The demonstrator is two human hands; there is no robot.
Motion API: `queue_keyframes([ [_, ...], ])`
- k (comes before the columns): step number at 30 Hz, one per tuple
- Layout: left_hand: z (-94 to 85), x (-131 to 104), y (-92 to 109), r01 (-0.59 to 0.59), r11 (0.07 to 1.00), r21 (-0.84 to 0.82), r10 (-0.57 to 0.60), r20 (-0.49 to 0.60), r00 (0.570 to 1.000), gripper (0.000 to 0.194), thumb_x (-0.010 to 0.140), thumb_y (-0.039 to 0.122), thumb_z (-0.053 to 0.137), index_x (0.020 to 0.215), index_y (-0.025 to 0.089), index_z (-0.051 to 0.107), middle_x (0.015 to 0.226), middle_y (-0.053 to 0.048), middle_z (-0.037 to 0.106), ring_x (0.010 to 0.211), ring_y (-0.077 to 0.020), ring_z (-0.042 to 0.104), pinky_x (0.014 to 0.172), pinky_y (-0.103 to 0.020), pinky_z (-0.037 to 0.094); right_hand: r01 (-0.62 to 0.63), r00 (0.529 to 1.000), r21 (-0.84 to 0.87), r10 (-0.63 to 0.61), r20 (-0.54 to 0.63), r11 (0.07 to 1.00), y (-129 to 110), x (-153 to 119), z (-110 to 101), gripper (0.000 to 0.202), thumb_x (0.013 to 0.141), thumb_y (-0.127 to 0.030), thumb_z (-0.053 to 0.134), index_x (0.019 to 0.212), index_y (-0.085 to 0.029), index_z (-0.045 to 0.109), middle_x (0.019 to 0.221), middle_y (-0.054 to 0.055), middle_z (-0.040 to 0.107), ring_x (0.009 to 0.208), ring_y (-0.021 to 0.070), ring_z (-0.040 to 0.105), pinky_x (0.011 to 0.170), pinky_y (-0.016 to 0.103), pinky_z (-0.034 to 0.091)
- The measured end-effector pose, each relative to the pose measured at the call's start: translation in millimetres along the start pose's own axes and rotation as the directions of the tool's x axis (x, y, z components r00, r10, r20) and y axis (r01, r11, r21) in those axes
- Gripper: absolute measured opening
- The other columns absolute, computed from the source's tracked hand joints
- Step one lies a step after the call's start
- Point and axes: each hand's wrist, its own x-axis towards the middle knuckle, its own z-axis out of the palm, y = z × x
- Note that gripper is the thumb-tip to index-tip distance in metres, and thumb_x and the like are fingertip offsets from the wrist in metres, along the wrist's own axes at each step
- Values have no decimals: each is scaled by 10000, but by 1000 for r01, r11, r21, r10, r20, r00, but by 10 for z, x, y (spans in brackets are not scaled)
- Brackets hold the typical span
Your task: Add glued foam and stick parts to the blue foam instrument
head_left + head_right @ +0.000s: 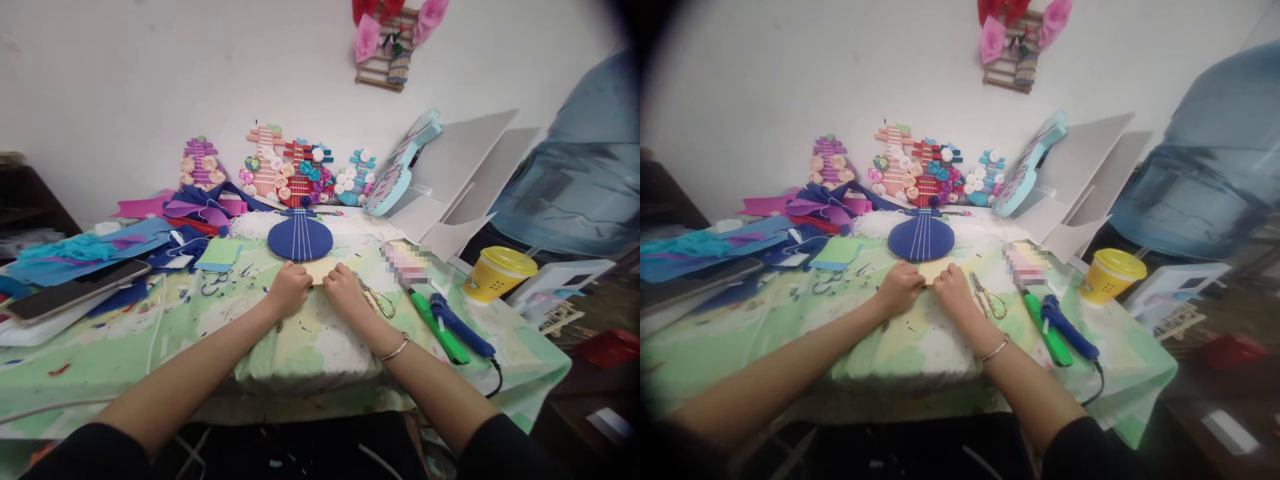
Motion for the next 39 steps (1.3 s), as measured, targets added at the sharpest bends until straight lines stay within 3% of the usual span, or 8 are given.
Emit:
queue_keyframes([
  [5,5,-6,-11,41,999,-16,-41,-19,999,215,724,75,488,563,165,600,562,-31,550,609,-164,494,636,-326,323,3,998,-9,-4,-57,1000,-35,-15,-40,142,849,-159,526,779,-149,650,752,90,609,850,239,436,690,338,279],
  [13,-14,-4,72,2,998,-57,-2,-2,1000,134,748,122,519,660,169,610,679,-39,594,709,-179,493,666,-323,337,28,998,14,-27,-62,1000,-4,26,26,205,817,-111,549,643,-154,647,625,68,583,750,212,439,660,313,299],
  [18,-43,13,112,13,996,-88,-12,10,1000,206,811,152,476,644,162,596,677,-48,594,713,-181,482,671,-324,342,29,997,26,-27,-79,999,-8,28,15,231,826,-103,540,622,-159,634,611,52,581,708,189,426,677,306,302],
  [24,-17,7,101,55,995,-86,-53,21,998,228,735,53,459,563,163,559,592,-31,564,636,-166,493,645,-329,318,33,992,59,-26,-121,998,-50,-24,-9,156,830,-141,543,713,-150,645,695,72,615,809,212,450,678,337,271],
  [32,-13,7,113,101,989,-108,-98,31,995,195,635,26,469,520,167,537,556,-18,566,595,-158,501,638,-337,301,79,990,139,-61,-127,987,-54,-8,133,143,812,-107,541,729,-140,653,699,55,618,758,179,481,690,300,319],
  [39,-2,13,96,140,979,-146,-136,39,990,207,715,39,474,598,160,595,636,-34,604,679,-170,535,668,-319,355,63,993,179,-45,-105,982,-22,8,186,194,847,-135,507,754,-143,677,708,53,623,750,175,488,715,270,356],
])
